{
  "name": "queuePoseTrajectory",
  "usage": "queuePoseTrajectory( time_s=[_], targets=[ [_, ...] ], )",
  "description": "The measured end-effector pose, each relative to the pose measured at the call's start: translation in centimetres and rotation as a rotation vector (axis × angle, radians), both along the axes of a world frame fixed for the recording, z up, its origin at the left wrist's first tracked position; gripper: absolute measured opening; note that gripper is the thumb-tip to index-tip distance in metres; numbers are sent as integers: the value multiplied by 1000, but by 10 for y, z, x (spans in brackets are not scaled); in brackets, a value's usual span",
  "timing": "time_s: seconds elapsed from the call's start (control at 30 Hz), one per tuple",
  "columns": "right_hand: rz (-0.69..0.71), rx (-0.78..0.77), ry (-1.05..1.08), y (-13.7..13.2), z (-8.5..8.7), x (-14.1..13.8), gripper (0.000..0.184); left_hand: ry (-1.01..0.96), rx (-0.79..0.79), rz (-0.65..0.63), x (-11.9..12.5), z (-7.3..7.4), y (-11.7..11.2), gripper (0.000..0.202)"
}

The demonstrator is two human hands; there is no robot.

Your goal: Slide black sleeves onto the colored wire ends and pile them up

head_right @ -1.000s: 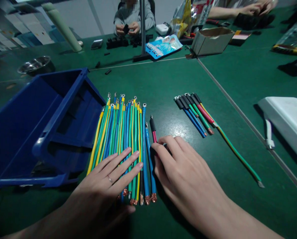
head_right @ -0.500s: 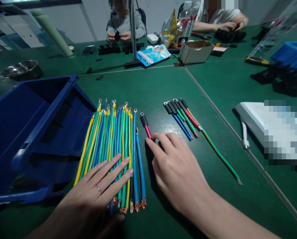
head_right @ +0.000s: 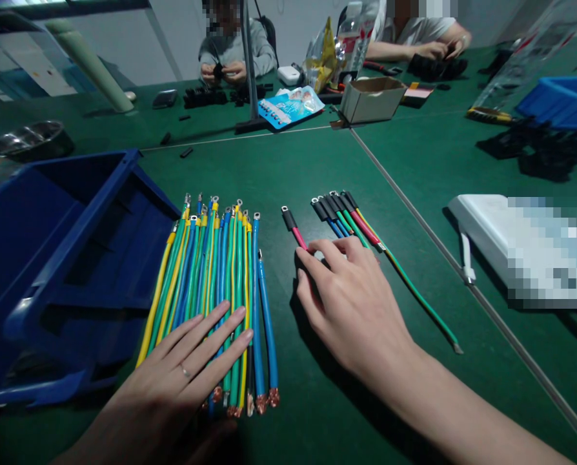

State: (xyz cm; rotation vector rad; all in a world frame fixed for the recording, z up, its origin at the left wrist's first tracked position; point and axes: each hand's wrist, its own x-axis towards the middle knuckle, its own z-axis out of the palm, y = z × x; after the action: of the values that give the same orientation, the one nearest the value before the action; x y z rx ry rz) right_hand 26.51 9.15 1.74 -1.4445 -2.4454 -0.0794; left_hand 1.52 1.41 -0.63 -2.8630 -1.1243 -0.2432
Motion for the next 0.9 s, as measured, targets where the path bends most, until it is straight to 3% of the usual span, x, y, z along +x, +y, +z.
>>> queuePoseTrajectory(
  time_s=[0.27, 0.47, 0.57, 0.67, 0.9],
  targets=[
    [-197, 44, -117, 10, 4, 17, 40, -3, 41, -26, -3, -5, 2, 69],
    [-297, 123, -29, 21, 1, 22, 42, -6, 94, -33, -4, -8, 4, 69],
    [-420, 148, -51, 30, -4, 29, 60, -2, 116, -39, -5, -10, 5, 70],
    [-501, 81, -139, 38, -10, 39, 78, 7, 106, -45, -5, -9, 5, 69],
    [-540, -11, -105, 42, -12, 44, 60, 49, -44, 28, 0, 2, -2, 70]
  ],
)
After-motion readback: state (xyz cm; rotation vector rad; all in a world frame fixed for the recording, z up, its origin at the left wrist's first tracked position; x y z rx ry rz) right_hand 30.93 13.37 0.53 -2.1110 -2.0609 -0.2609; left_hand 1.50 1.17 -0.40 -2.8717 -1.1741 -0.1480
